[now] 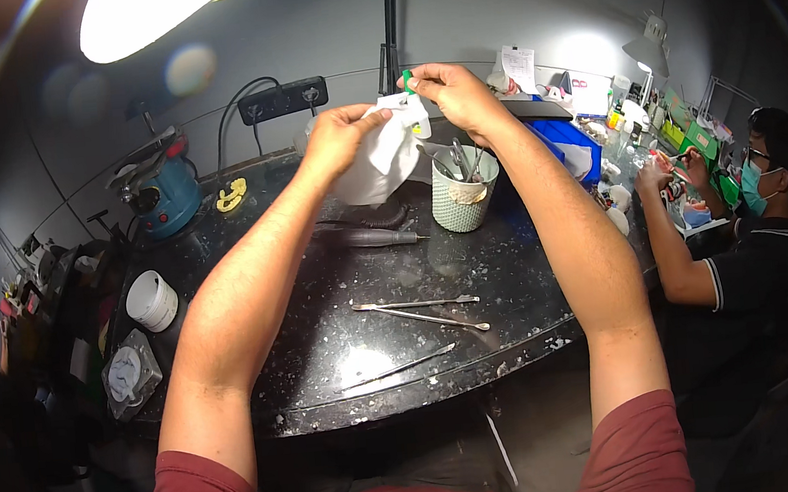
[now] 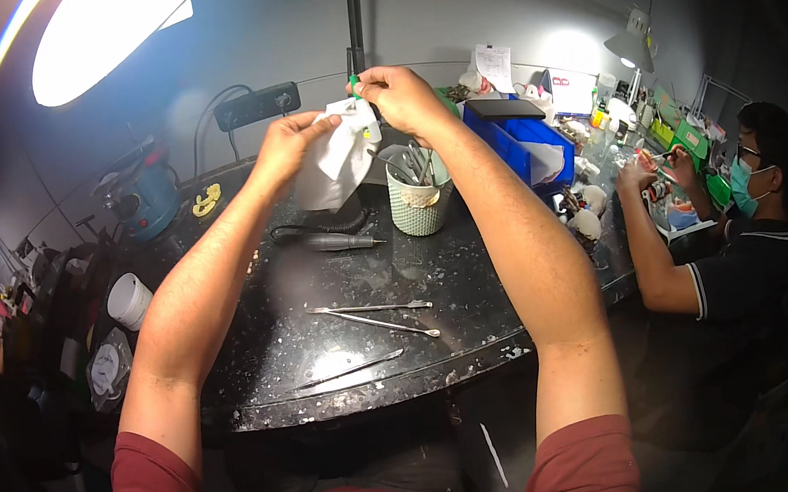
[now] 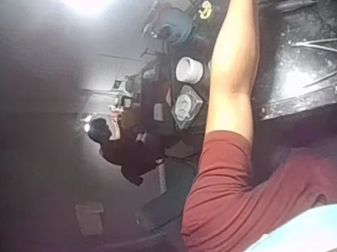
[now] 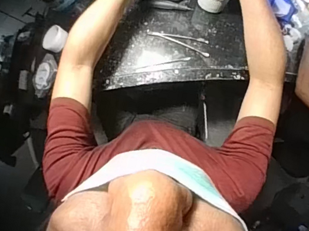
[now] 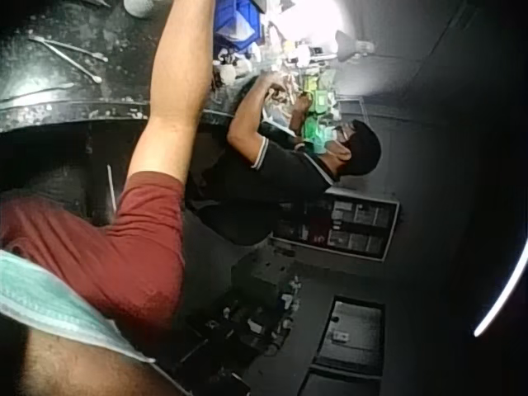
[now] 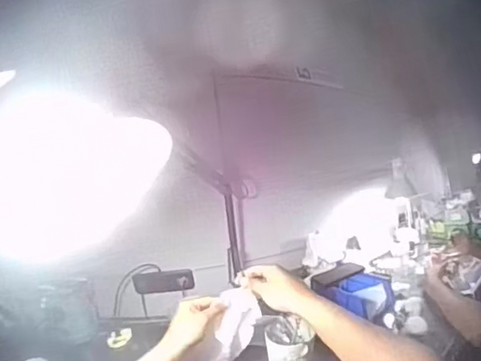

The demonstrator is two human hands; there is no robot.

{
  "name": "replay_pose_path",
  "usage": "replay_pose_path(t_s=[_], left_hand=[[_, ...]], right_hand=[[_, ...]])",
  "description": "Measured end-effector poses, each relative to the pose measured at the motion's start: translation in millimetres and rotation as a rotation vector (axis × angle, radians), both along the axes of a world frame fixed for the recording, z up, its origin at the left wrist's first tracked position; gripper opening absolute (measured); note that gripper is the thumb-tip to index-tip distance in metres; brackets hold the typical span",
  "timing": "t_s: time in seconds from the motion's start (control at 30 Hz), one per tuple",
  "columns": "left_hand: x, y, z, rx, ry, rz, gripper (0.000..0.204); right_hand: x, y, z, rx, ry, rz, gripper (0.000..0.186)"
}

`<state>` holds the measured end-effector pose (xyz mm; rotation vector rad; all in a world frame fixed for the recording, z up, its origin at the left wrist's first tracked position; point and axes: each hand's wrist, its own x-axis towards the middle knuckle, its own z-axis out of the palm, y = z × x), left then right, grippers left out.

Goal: The person places artificial teeth into a plaster mold of a dental arch, using glue to secure them and hands to position each tooth.

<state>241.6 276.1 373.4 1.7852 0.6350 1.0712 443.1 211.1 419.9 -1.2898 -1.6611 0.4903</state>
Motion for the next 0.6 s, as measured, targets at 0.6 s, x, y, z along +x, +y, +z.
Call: replay_pose_path(t_s=[0.6], left_hand=[[-39.4, 69.1, -20.7, 0.328, 0.176, 0.756, 0.047]], right_hand=[[-33.4, -27.2, -3.7, 0.113, 0.357, 0.115, 0.026]])
